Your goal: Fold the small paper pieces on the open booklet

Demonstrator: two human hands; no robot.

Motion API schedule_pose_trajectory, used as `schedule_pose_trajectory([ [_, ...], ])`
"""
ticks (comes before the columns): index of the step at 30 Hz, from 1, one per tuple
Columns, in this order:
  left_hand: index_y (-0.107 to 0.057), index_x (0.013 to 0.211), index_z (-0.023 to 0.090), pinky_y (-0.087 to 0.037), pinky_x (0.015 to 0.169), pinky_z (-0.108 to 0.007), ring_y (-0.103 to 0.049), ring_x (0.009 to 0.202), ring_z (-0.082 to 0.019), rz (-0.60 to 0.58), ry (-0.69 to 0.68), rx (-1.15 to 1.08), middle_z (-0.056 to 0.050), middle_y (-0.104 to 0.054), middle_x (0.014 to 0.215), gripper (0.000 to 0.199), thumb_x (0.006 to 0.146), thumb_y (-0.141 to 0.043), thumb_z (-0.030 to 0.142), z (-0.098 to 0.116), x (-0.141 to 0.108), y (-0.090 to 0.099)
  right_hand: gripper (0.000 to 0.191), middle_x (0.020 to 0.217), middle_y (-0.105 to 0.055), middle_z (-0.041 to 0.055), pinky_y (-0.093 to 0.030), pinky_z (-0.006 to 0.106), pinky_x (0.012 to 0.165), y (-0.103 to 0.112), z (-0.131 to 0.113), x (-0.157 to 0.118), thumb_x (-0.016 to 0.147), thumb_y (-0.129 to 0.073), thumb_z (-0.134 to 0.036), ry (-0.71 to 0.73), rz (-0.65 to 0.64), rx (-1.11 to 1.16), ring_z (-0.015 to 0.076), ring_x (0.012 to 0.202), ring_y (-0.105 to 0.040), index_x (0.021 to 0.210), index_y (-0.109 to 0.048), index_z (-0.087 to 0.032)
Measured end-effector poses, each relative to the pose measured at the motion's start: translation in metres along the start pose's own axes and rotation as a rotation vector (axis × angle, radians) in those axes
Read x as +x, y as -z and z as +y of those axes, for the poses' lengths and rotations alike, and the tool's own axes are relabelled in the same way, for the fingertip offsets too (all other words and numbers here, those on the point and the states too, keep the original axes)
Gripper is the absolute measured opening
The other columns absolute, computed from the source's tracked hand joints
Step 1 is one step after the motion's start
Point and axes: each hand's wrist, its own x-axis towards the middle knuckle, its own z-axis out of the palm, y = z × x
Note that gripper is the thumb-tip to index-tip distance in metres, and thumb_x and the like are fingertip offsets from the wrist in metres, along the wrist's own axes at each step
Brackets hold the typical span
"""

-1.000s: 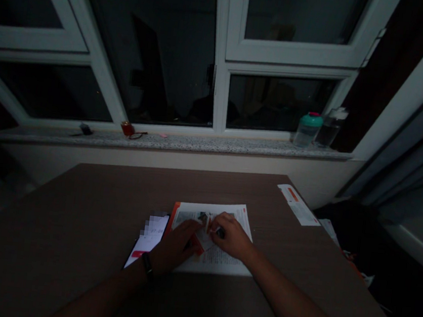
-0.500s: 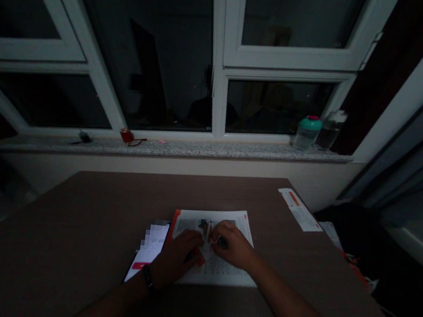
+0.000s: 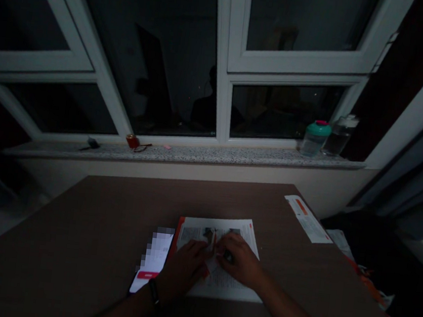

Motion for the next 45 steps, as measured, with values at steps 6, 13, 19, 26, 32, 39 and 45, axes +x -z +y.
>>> schedule_pose_trajectory([
  [6, -0.048, 0.136, 0.029, -0.041, 0.105, -0.046, -0.044, 0.126, -0.026, -0.008, -0.02, 0.076, -0.006, -0.046, 0.141, 0.048, 0.092, -0.056, 0.012, -0.003, 0.001, -0.006, 0.006, 0.092, -0.06, 0.0043, -0.044, 0.036, 0.082, 0.003, 0.009, -0.004, 0.087, -0.062, -0.018, -0.06, 0.119, -0.075, 0.0223, 0.093, -0.056, 0.09, -0.06, -0.023],
  [13, -0.046, 0.137, 0.027, -0.037, 0.11, -0.046, -0.039, 0.135, -0.023, 0.016, -0.086, 0.039, -0.005, -0.043, 0.147, 0.054, 0.089, -0.05, 0.005, -0.009, 0.002, -0.003, 0.008, 0.083, -0.058, 0.0038, -0.044, 0.034, 0.074, 0.0, 0.008, -0.001, 0.089, -0.059, -0.021, -0.03, 0.224, -0.119, 0.021, 0.082, -0.056, 0.081, -0.059, -0.022],
  [19, -0.039, 0.142, 0.028, -0.033, 0.113, -0.046, -0.034, 0.139, -0.023, 0.022, -0.075, 0.002, -0.004, -0.037, 0.152, 0.059, 0.088, -0.054, 0.009, -0.012, 0.002, -0.003, 0.008, 0.08, -0.057, 0.0032, -0.044, 0.032, 0.071, -0.004, 0.01, 0.006, 0.086, -0.061, -0.019, -0.051, 0.281, -0.12, 0.0206, 0.079, -0.055, 0.08, -0.058, -0.021],
  [26, -0.02, 0.151, 0.03, -0.031, 0.113, -0.051, -0.028, 0.142, -0.028, -0.012, -0.11, -0.013, -0.005, -0.037, 0.152, 0.073, 0.089, -0.058, 0.018, -0.008, 0.0, 0.002, 0.01, 0.087, -0.059, 0.0033, -0.046, 0.032, 0.076, -0.013, 0.004, 0.007, 0.085, -0.062, -0.013, -0.043, 0.151, -0.106, 0.0198, 0.086, -0.055, 0.085, -0.058, -0.021],
  [32, -0.028, 0.148, 0.026, -0.03, 0.114, -0.051, -0.028, 0.142, -0.029, -0.027, -0.119, -0.028, -0.007, -0.043, 0.148, 0.068, 0.089, -0.062, 0.024, -0.007, -0.001, 0.004, 0.018, 0.089, -0.061, 0.004, -0.044, 0.033, 0.077, -0.01, -0.004, 0.011, 0.08, -0.06, -0.005, 0.057, -0.026, -0.227, 0.022, 0.091, -0.053, 0.087, -0.058, -0.021],
  [39, -0.032, 0.146, 0.023, -0.029, 0.115, -0.051, -0.035, 0.139, -0.027, -0.02, -0.125, -0.014, -0.007, -0.044, 0.148, 0.06, 0.092, -0.06, 0.028, -0.007, -0.003, 0.003, 0.015, 0.082, -0.059, 0.0037, -0.042, 0.029, 0.071, -0.006, -0.008, 0.018, 0.082, -0.057, -0.006, 0.072, -0.032, -0.278, 0.0198, 0.082, -0.054, 0.08, -0.053, -0.021],
  [45, -0.034, 0.145, 0.023, -0.031, 0.114, -0.049, -0.037, 0.136, -0.025, -0.011, -0.139, -0.019, -0.008, -0.044, 0.147, 0.058, 0.093, -0.059, 0.026, -0.007, -0.003, 0.003, 0.015, 0.084, -0.059, 0.0034, -0.041, 0.029, 0.072, -0.006, -0.008, 0.015, 0.082, -0.058, -0.006, 0.046, -0.014, -0.291, 0.0191, 0.081, -0.054, 0.082, -0.054, -0.02],
])
